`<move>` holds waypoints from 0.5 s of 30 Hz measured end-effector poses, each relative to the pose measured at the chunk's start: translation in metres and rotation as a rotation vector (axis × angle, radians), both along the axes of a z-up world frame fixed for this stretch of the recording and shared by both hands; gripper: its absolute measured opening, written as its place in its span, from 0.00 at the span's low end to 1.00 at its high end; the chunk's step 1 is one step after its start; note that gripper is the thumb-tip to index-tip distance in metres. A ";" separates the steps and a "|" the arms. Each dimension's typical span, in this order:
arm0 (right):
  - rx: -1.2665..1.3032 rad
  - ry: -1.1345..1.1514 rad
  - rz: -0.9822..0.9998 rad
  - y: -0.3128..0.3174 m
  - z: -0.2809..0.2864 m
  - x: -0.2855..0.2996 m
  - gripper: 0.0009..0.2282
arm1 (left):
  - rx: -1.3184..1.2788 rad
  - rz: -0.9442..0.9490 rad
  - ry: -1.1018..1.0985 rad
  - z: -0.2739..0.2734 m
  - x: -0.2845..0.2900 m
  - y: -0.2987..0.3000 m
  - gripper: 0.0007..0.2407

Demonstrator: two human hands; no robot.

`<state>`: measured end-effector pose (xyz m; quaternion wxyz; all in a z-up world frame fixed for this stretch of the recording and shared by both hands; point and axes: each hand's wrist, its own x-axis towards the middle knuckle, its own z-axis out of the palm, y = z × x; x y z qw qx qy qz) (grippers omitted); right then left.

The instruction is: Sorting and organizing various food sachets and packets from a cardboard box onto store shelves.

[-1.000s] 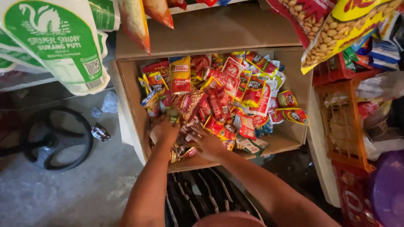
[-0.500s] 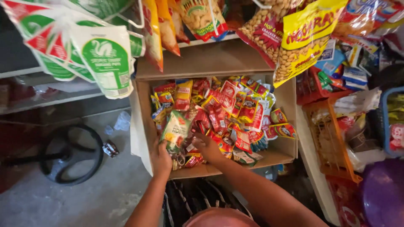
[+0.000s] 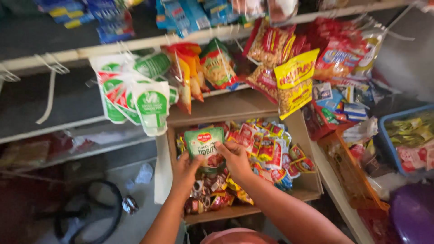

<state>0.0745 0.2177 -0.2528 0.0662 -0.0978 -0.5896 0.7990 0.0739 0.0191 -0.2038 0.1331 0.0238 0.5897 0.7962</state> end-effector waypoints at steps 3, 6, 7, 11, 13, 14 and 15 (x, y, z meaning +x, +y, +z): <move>-0.048 0.013 0.023 -0.019 0.102 0.003 0.09 | -0.074 0.035 0.126 0.028 -0.010 -0.001 0.16; -0.086 0.138 0.011 -0.028 0.147 -0.008 0.08 | -0.118 0.071 0.183 0.073 -0.014 -0.005 0.13; -0.082 0.155 0.009 -0.032 0.168 -0.014 0.08 | -0.113 0.070 0.200 0.088 -0.018 -0.007 0.13; 0.055 0.210 0.020 -0.049 0.240 -0.032 0.10 | -0.074 0.194 0.482 0.165 -0.024 -0.026 0.18; 0.097 0.286 0.049 -0.059 0.276 -0.045 0.10 | -0.164 0.313 0.634 0.217 -0.032 -0.039 0.22; 0.270 0.371 0.030 -0.063 0.293 -0.052 0.09 | -0.299 0.460 0.870 0.242 -0.036 -0.046 0.24; 0.443 0.454 0.008 -0.068 0.310 -0.059 0.09 | -0.437 0.604 1.104 0.267 -0.040 -0.053 0.26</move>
